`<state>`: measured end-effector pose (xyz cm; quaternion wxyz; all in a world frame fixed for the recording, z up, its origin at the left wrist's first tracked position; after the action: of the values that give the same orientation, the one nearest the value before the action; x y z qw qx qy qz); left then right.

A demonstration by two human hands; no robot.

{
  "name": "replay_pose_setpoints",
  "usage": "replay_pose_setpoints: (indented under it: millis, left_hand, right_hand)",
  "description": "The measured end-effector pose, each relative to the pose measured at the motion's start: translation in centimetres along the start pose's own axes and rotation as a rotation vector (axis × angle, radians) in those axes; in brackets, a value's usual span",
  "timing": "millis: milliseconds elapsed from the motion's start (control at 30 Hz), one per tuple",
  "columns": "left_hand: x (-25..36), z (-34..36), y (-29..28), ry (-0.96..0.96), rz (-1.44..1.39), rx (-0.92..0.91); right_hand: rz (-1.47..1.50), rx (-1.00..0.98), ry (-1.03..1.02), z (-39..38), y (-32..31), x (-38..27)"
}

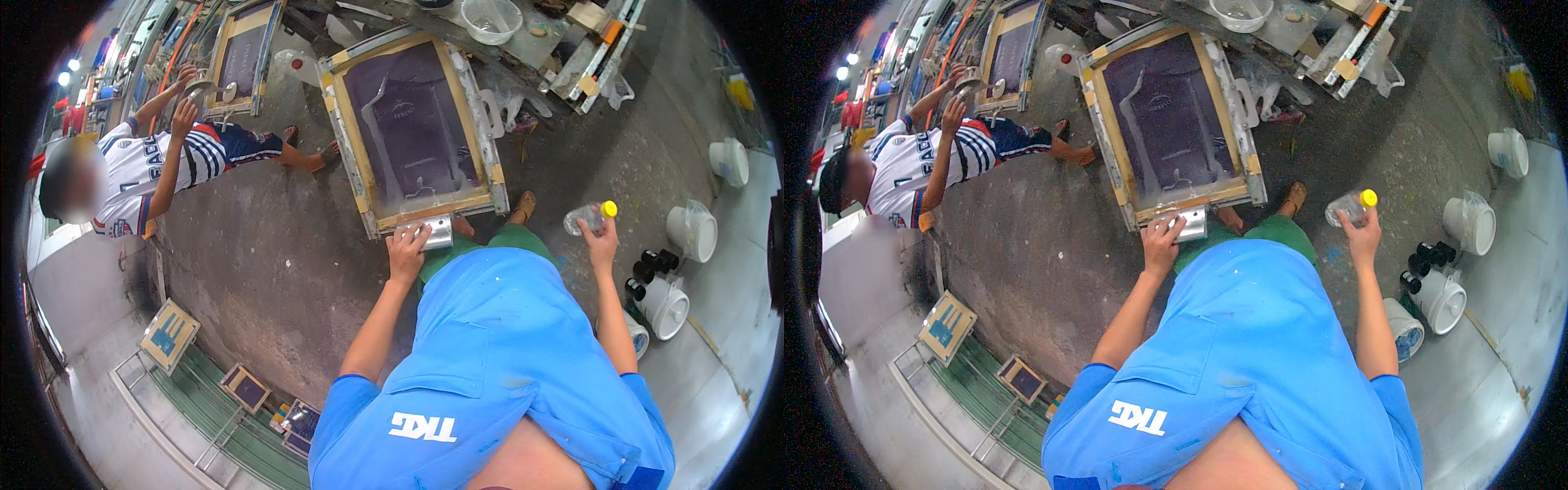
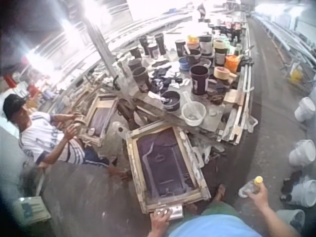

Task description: The person pours ink onto a screen printing frame and uses a squeegee to spread the ink across the mesh. They then move the frame to a conveyor belt and continue pulling the squeegee to transfer the ink onto a garment below.

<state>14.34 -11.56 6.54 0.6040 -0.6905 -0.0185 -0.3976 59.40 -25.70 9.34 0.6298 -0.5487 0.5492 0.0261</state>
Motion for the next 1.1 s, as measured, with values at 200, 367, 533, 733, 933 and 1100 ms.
replay_pose_setpoints:
  millis: [200,367,533,733,933,1100]
  left_hand:
    - [-3.6,8.2,-5.3,0.151,-0.036,0.208]
    - [-9.1,24.2,-7.9,0.167,0.042,0.285]
    - [-13.8,34.9,-9.1,-0.171,0.038,0.142]
    - [-14.1,36.0,-8.1,-0.173,0.165,-0.043]
    - [-14.3,30.9,-7.8,-0.354,0.108,-0.032]
    - [-13.5,25.4,-7.0,-0.518,0.087,0.051]
  right_hand:
    - [-0.044,0.13,0.096,-3.7,-2.6,3.6]
    - [-0.107,0.178,0.186,-6.9,-4.0,5.6]
    - [-0.065,0.314,0.251,-12.0,-5.3,7.1]
    - [-0.101,0.297,0.423,-17.4,-5.6,9.4]
    - [-0.108,0.333,0.464,-17.8,-4.0,12.7]
    - [-0.053,0.328,0.399,-13.2,-2.5,11.9]
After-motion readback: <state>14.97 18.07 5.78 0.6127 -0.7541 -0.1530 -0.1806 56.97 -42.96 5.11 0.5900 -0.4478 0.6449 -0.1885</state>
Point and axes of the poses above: each hand's wrist, its own z-axis towards the middle knuckle, its own y-axis out of the palm, x = y × z, the point moved 6 cm from there along z, towards the middle knuckle, and after that the axes turned 12 degrees about -z, right-handed, at the moved point
